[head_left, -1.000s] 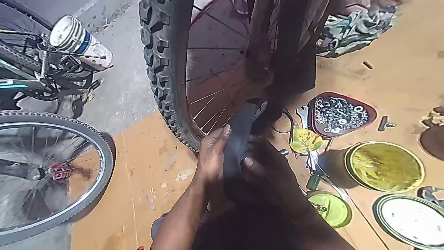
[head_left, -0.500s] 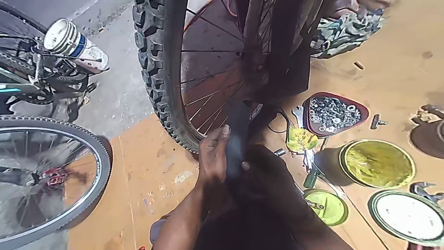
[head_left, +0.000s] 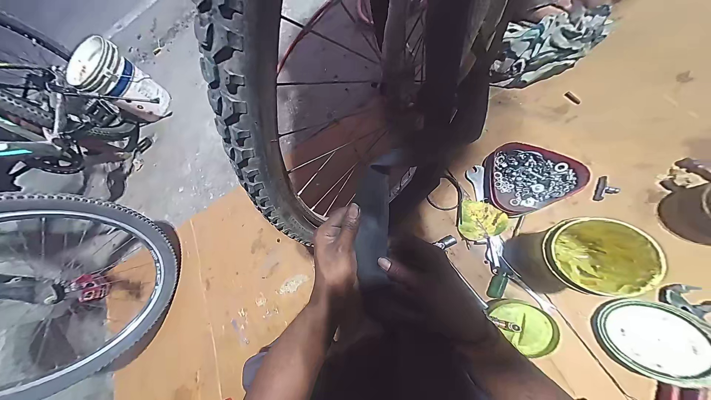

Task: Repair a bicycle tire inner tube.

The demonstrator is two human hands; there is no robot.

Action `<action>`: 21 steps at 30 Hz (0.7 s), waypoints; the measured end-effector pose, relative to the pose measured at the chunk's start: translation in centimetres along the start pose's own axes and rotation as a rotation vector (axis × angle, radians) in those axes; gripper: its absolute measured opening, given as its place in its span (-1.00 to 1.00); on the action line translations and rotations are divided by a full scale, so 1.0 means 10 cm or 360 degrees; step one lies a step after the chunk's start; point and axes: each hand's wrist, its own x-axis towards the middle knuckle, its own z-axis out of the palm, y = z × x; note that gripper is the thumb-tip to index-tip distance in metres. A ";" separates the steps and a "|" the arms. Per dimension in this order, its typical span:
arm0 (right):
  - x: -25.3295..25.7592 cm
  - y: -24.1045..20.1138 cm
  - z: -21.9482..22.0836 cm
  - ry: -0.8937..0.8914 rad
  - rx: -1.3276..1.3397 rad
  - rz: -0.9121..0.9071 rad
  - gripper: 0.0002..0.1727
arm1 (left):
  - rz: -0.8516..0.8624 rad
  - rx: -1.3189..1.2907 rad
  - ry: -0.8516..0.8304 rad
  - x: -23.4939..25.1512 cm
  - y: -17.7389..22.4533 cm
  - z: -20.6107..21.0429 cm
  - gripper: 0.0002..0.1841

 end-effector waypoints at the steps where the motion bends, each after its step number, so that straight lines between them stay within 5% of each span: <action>1: 0.00 0.00 0.00 -0.0011 0.0035 0.0009 -0.76 | -0.0016 0.0019 -0.0017 0.00 -0.02 -0.01 -0.67; 6: -0.03 0.05 0.04 0.0023 0.0126 0.0076 -0.74 | -0.0134 0.0232 -0.0194 -0.07 0.03 -0.09 -0.73; 10: -0.04 0.05 0.04 0.0089 0.0081 0.0078 -0.71 | -0.0014 0.0475 -0.0316 -0.19 0.07 -0.21 -0.62; 13: -0.05 0.05 0.05 0.0132 0.0113 0.0100 -0.66 | 0.0121 0.0670 -0.0285 -0.25 0.05 -0.27 -0.76; 21: -0.07 0.11 0.04 0.0039 0.0292 0.0056 -0.84 | -0.0013 0.0332 -0.0339 -0.25 0.09 -0.30 -0.84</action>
